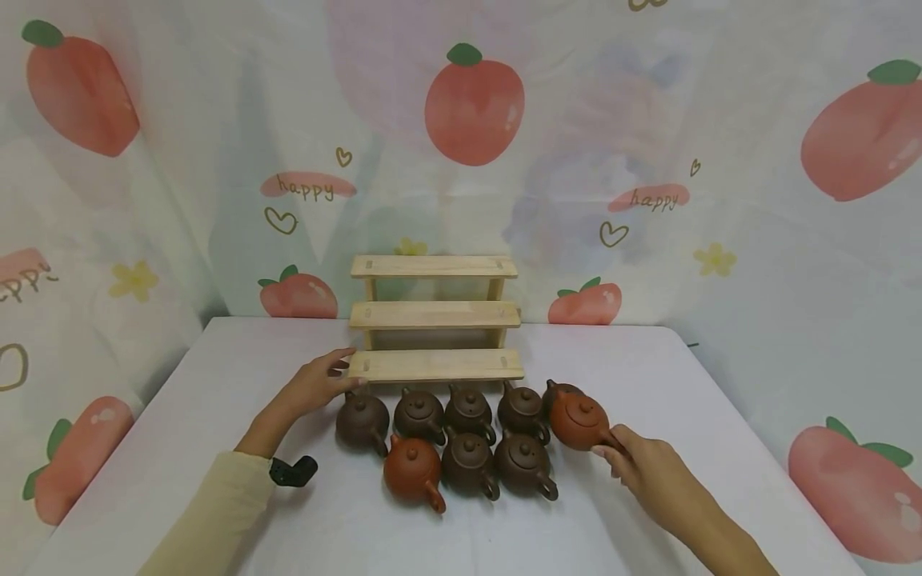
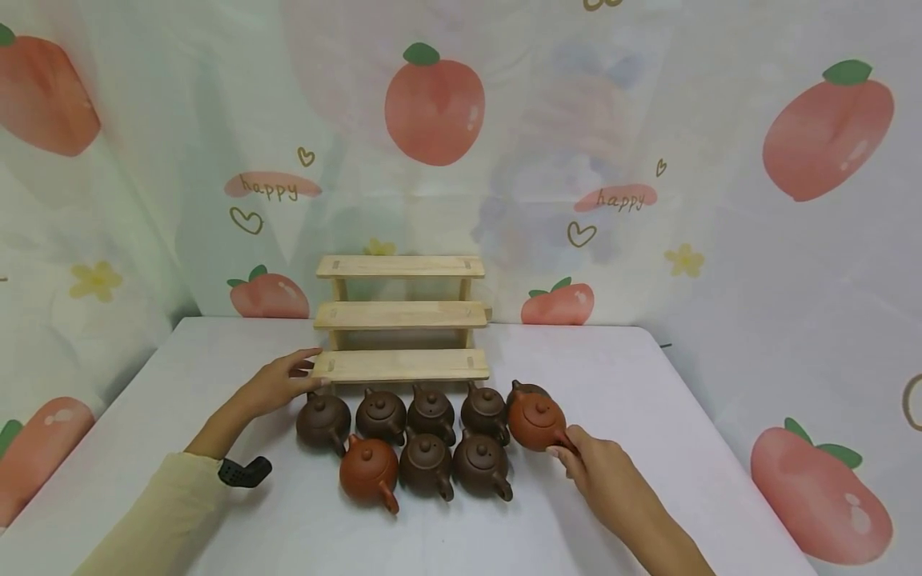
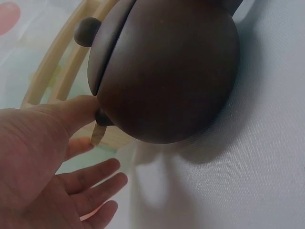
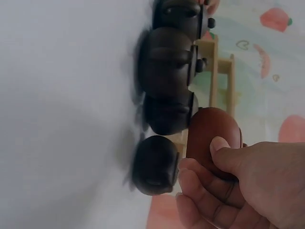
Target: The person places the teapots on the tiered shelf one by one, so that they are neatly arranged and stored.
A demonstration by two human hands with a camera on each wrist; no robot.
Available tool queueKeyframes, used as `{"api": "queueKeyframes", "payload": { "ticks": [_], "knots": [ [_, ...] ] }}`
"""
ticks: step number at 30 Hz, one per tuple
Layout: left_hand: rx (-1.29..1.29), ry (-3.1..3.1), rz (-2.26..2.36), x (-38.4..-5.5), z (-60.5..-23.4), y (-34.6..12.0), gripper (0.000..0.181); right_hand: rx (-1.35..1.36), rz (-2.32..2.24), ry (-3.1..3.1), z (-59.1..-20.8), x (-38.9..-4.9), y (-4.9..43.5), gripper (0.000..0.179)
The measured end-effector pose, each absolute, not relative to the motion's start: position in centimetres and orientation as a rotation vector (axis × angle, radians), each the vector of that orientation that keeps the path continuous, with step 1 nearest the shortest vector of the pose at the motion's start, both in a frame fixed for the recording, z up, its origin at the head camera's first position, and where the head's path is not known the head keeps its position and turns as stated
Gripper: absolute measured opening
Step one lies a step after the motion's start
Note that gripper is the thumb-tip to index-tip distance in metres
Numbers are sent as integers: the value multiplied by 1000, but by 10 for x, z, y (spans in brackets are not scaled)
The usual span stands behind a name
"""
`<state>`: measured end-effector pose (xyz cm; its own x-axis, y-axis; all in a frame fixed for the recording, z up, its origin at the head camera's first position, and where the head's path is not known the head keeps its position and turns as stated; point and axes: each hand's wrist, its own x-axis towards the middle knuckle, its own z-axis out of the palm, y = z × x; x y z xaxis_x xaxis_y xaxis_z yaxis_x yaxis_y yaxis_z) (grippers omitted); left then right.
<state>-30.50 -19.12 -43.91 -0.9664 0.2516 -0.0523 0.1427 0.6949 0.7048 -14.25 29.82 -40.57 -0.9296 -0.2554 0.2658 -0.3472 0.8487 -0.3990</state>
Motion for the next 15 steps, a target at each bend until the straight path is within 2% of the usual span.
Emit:
{"api": "queueKeyframes", "payload": {
  "ticks": [15],
  "knots": [
    [358, 2767, 1135, -304, -439, -193, 77, 558, 602, -2728, -365, -203, 286, 20]
  ]
}}
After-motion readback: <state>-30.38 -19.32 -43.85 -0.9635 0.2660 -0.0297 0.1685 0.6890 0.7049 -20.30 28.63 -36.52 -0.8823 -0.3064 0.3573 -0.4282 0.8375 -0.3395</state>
